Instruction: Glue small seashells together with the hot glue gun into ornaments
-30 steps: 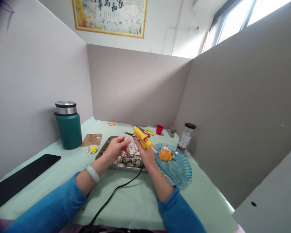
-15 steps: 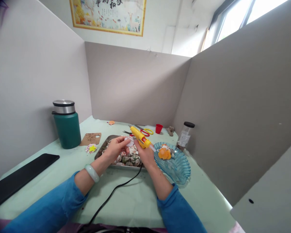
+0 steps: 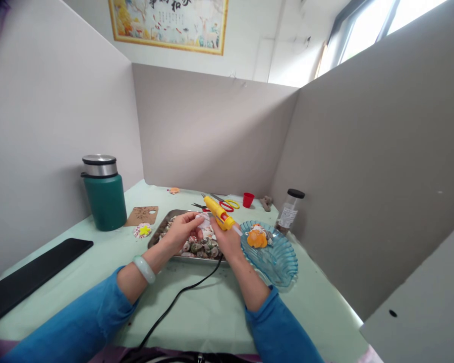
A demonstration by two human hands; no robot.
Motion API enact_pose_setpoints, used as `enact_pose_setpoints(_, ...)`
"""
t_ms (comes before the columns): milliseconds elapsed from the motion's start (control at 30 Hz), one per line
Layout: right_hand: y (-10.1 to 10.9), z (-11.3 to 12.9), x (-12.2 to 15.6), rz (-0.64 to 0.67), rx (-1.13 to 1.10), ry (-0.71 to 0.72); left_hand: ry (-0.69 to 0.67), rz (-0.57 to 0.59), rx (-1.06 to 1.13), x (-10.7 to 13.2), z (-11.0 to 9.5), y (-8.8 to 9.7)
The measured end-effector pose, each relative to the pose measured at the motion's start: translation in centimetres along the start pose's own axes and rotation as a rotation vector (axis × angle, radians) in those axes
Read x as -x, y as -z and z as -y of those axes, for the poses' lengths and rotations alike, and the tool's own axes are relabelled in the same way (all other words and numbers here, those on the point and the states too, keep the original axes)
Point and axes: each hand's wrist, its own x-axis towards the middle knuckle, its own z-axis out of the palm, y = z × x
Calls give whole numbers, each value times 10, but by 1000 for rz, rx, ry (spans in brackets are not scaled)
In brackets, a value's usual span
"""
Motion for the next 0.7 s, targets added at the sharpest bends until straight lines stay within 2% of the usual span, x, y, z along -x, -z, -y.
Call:
enact_pose_setpoints(167,-1,0,0,1,2,17,-13,-13,2,2,-2,-1)
enact_pose_setpoints(333,-4,-4,-1,-62,-7,65,-15,-3,18,3,-4,-3)
enact_pose_setpoints(700,-9,-11,-1,-100,18,57,-1,-50,82,-2,2,0)
